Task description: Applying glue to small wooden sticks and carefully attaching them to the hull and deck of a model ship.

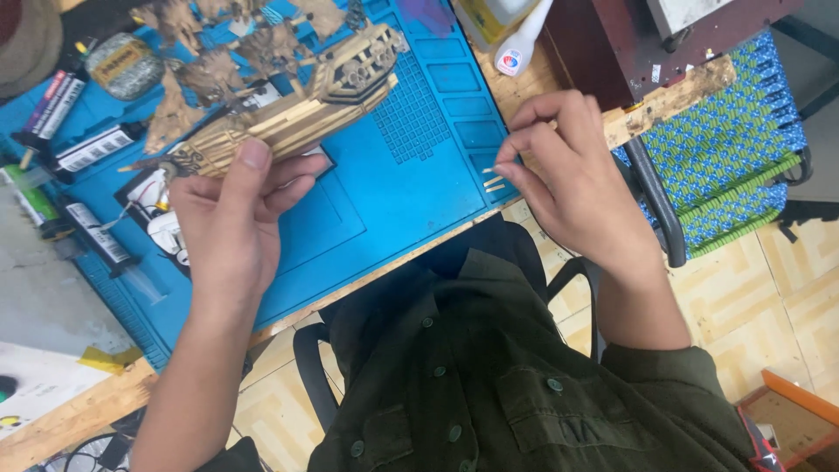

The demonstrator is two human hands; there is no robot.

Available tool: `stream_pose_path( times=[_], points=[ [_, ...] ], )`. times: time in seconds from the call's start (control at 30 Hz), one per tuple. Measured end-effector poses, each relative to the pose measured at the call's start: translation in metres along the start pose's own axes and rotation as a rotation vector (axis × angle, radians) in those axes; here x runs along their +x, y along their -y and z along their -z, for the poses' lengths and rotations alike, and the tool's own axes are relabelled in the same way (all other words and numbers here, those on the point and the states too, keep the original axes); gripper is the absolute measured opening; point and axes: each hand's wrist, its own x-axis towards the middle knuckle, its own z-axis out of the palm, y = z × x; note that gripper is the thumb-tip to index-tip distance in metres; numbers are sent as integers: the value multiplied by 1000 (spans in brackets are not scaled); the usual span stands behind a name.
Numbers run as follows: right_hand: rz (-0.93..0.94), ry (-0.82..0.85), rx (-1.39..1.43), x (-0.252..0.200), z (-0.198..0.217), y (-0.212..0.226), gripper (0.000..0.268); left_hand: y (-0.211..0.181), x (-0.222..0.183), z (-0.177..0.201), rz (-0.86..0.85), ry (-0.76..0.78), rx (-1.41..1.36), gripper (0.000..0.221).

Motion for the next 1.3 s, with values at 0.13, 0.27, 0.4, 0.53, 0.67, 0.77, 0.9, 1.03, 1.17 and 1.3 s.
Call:
stream_pose_path(
  times=[0.13,0.27,0.4,0.53,0.67,0.77,0.9,1.03,1.17,1.3],
  points=[
    [-196,-50,519,-1,10,21,4,0,2,-2,29,-9,-25,34],
    [-347,-54,908,2,10,44,9,1,2,0,13,-2,-22,32],
    [-327,-63,934,8,17,60,22,4,3,2,17,-6,-41,28],
    [-184,-49,1013,11,24,68,14,3,3,1,11,1,-34,31],
    [-192,-39,987,12,29,74,14,2,2,0,2,25,-41,29],
    [-158,-38,969,12,30,76,15,1,1,0,-2,30,-37,27],
    [-138,-67,984,9,27,81,17,2,1,-1,-6,24,-28,29],
    [-166,-88,1079,6,27,84,26,3,1,0,-16,35,-36,29],
    [-147,-95,903,11,33,89,28,4,0,0,-23,40,-50,31],
    [-81,-70,806,12,26,83,27,5,0,0,-21,40,-52,29]
  ],
)
